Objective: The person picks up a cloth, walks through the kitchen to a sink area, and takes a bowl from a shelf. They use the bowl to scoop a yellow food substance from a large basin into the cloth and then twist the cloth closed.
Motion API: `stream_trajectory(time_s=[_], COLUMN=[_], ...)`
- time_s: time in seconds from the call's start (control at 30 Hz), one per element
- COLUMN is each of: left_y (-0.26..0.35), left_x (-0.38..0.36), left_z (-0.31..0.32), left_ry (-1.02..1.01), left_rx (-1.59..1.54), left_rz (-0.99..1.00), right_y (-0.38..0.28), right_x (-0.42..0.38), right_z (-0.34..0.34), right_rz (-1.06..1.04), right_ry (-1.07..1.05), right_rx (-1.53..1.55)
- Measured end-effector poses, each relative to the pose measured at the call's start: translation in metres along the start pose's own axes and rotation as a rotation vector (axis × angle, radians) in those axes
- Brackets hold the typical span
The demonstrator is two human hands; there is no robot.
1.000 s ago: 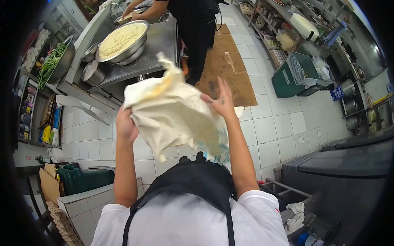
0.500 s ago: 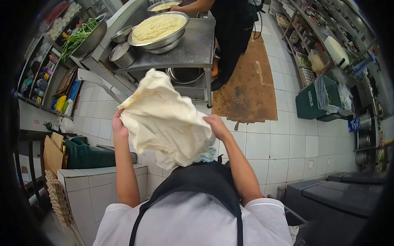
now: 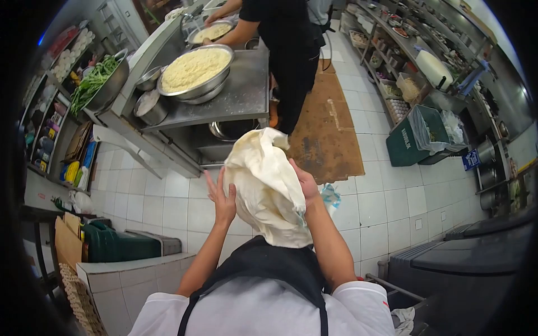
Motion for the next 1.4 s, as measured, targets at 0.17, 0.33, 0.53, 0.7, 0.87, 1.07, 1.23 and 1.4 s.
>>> stream_trajectory(time_s=[0.17, 0.33, 0.53, 0.7, 0.87, 1.07, 1.23, 1.4], left_y=[0.019, 0.049, 0.07, 0.14, 0.159, 0.206, 0.172, 0.095], left_x=[0.001, -0.017, 0.01, -0.012, -0.036, -0.049, -0.027, -0.003], left_z=[0.057, 0.115, 0.089, 0.066, 0.102, 0.107, 0.099, 0.147], left_ry=[-0.613, -0.969, -0.707, -0.656, -0.776, -0.775, -0.096, -0.276], left_rx=[-0.643, -0.266, -0.12, -0.246, -0.124, 0.057, 0.368, -0.432], left_rz=[0.052, 0.135, 0.291, 0.25, 0.401, 0.602, 0.562, -0.234], right_y=[-0.017, -0.045, -0.138, -0.146, -0.121, -0.13, -0.158, -0.158], right_x=[-0.03, -0.067, -0.17, -0.213, -0.195, -0.162, -0.165, -0.136], right_z=[0.011, -0.009, -0.031, -0.117, -0.087, -0.097, -0.039, -0.02], right_rz=[-0.21, -0.393, -0.674, -0.565, -0.983, -0.504, -0.435, -0.859], right_ry=[-0.152, -0.202, 0.41, 1.018, 0.506, 0.14, 0.087, -0.027], right_rx=[0.088, 0.181, -0.305, -1.358, -1.663, -1.903, -1.822, -1.525])
Point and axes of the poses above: each hand's wrist, its own x-axis towards the middle knuckle, its own z-axis out of the palm, y = z × x, the point moved 1 cm from there along x, towards the middle knuckle, and after that the axes turned 5 degrees about -z, right-handed, at the moved point
